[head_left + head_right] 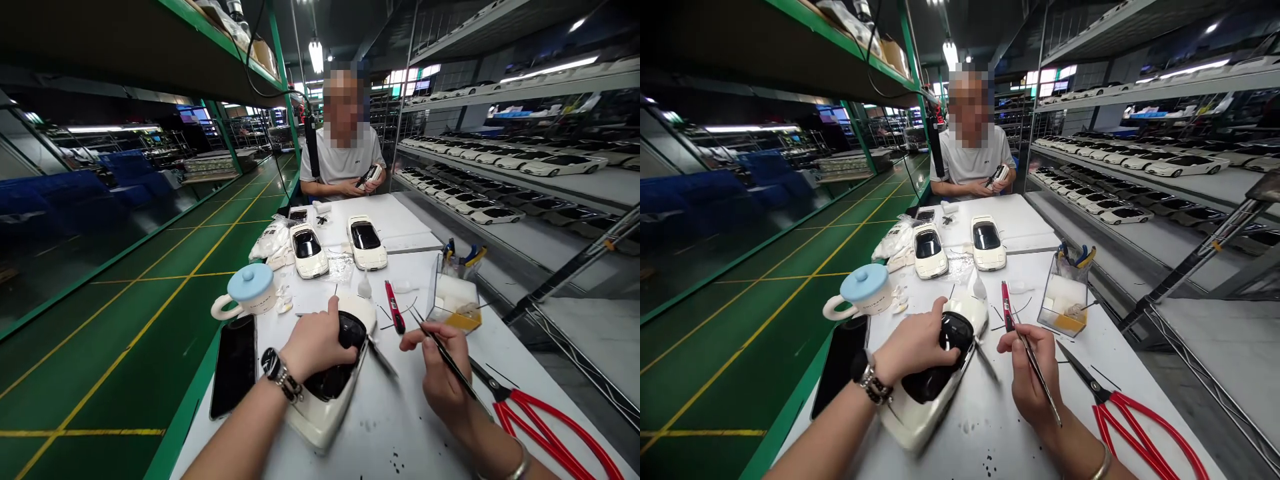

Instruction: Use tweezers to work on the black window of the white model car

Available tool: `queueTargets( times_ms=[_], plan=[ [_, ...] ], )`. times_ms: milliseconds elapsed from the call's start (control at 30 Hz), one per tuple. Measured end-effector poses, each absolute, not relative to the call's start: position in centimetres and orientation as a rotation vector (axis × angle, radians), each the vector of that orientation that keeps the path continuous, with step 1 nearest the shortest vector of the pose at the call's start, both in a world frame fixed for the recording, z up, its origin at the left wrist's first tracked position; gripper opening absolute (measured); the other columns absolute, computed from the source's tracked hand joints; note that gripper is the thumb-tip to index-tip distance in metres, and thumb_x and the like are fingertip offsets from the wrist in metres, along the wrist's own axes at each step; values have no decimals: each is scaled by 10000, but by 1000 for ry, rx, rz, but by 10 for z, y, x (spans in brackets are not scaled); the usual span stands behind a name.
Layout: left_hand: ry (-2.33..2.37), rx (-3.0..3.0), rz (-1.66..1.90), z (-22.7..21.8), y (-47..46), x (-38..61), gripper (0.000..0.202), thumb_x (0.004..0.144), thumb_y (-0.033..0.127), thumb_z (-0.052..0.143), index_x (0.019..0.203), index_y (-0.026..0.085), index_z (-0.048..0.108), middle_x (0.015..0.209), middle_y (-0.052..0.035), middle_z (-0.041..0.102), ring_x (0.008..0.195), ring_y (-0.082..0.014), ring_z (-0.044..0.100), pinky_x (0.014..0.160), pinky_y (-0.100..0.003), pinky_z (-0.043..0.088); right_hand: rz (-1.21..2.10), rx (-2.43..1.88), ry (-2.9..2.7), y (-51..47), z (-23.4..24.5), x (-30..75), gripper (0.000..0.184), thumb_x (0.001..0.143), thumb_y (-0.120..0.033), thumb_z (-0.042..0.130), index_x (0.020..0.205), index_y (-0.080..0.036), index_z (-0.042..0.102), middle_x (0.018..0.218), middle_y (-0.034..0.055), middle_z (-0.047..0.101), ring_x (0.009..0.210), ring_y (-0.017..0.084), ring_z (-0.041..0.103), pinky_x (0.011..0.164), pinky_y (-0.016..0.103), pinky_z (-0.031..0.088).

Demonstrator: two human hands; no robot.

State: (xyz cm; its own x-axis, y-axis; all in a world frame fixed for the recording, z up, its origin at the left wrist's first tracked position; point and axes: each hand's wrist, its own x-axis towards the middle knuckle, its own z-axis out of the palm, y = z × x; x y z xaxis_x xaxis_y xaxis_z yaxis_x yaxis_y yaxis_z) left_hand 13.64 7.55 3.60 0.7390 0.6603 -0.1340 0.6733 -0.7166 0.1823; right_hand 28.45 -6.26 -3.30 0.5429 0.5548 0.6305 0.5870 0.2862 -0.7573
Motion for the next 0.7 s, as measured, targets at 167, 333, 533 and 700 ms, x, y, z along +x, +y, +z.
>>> queueTargets(
  times_ms=[167,333,533,700],
  plan=[
    [559,2724,-61,45,92,115,967,548,306,800,1404,271,351,1075,-59,653,1004,-288,598,825,-356,490,-62,-1299,-1269,-66,-24,286,172,954,-162,408,1085,-204,510,723,-8,599,701,150,561,759,346,418],
    [603,2629,266,36,106,95,777,653,383,780,1337,274,427,1252,-66,576,1171,-282,509,1012,-452,397,-167,-1205,-1500,-64,-14,291,330,906,-124,440,1208,-201,547,783,28,584,702,172,539,705,369,416],
    [722,2667,217,2,116,62,956,581,485,807,1388,241,357,1436,-122,417,1352,-341,336,1136,-583,187,-131,-1274,-1480,-62,-24,289,242,898,-145,461,1101,-206,578,896,57,606,808,196,561,707,359,446],
    [798,2775,222,-13,115,62,1089,499,531,831,1423,249,329,1525,-125,274,1416,-371,186,1140,-575,188,-154,-1359,-1320,-60,-37,292,178,919,-168,481,1075,-219,549,912,33,613,879,183,564,763,328,457]
  ],
)
